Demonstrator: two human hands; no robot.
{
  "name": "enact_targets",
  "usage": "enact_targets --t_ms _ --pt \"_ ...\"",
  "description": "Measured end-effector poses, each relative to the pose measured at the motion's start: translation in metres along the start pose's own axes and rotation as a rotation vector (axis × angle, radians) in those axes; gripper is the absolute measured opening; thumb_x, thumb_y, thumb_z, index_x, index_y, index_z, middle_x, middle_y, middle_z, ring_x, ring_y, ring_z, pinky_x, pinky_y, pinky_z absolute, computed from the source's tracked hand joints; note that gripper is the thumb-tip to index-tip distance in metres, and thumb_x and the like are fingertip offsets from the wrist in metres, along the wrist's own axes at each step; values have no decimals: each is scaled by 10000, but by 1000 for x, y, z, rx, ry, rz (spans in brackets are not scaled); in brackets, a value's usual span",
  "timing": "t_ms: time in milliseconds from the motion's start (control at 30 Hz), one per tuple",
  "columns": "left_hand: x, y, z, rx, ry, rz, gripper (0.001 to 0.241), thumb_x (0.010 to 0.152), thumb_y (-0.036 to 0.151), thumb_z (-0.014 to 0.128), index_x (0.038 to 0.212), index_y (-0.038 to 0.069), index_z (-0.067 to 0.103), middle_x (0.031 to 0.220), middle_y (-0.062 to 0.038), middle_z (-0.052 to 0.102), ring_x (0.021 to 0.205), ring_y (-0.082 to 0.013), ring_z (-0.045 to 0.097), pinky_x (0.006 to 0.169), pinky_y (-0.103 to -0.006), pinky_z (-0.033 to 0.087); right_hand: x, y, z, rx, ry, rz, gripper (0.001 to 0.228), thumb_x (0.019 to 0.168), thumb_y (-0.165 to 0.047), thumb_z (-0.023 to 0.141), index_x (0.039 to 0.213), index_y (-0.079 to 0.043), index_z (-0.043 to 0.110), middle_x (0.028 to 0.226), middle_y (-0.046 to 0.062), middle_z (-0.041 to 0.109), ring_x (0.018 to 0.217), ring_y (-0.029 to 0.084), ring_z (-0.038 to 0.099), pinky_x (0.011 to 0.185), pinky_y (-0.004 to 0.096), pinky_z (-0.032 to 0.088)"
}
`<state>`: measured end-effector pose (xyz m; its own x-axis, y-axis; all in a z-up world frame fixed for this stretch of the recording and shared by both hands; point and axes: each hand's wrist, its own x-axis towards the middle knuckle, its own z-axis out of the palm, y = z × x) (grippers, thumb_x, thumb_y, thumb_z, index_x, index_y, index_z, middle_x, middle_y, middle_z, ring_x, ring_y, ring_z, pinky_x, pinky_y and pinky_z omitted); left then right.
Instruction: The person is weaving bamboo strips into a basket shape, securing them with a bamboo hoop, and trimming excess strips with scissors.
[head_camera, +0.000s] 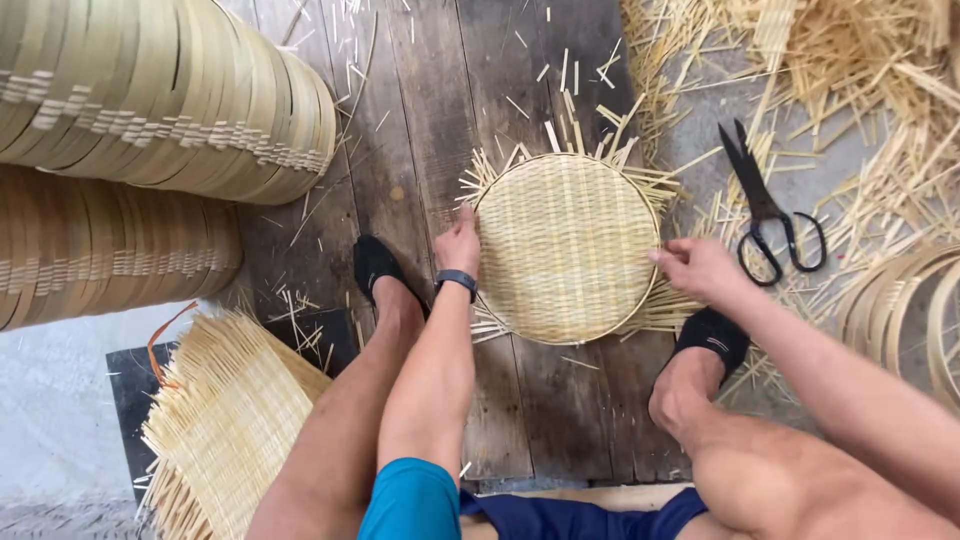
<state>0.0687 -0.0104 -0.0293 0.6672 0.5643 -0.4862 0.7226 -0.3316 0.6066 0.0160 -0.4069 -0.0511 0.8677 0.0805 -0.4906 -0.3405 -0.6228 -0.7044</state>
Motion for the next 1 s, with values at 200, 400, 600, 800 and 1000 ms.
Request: enact_targets --t_ms 200,400,600,800,1000 --pt "11 -22 21 -400 102 -61 600 853 542 787 945 -51 784 864 -69 778 782 -159 629 809 -352 539 -22 -60 1 -83 129 200 418 874 -418 776 987 -16 779 771 196 734 667 260 687 708 443 554" --pt "-50 66 -46 -514 86 100 613 897 562 747 821 -46 753 806 -125 740 745 -215 624 813 -336 557 -62 -138 -72 244 353 -158 405 972 -363 692 1191 -26 743 789 65 703 658 137 529 593 371 459" --pt "-34 58 -78 -1742 -612 247 691 1080 569 412 1347 20 735 1249 -143 743 959 -245 674 885 -451 519 -23 -74 -82 800 270 -208 442 1109 -364 462 1206 33 629 1050 70 691 899 119 636 782 282 524" --pt "-17 -18 -3 -1012 -624 -234 906 909 743 472 1302 -56 644 1304 -144 702 1225 -279 629 1122 -412 429 -3 -22 -22 1154 30 -29 487 1042 -293 437 1402 13 558 1240 97 681 1086 175 655 912 315 557" --pt "-114 53 38 229 290 108 1018 837 776 493 1543 45 429 1588 -200 379 1508 -418 293 1200 -673 189 5 44 -41 327 332 119 425 1129 -385 490 1293 -52 698 1133 166 732 1040 210 670 933 325 494"
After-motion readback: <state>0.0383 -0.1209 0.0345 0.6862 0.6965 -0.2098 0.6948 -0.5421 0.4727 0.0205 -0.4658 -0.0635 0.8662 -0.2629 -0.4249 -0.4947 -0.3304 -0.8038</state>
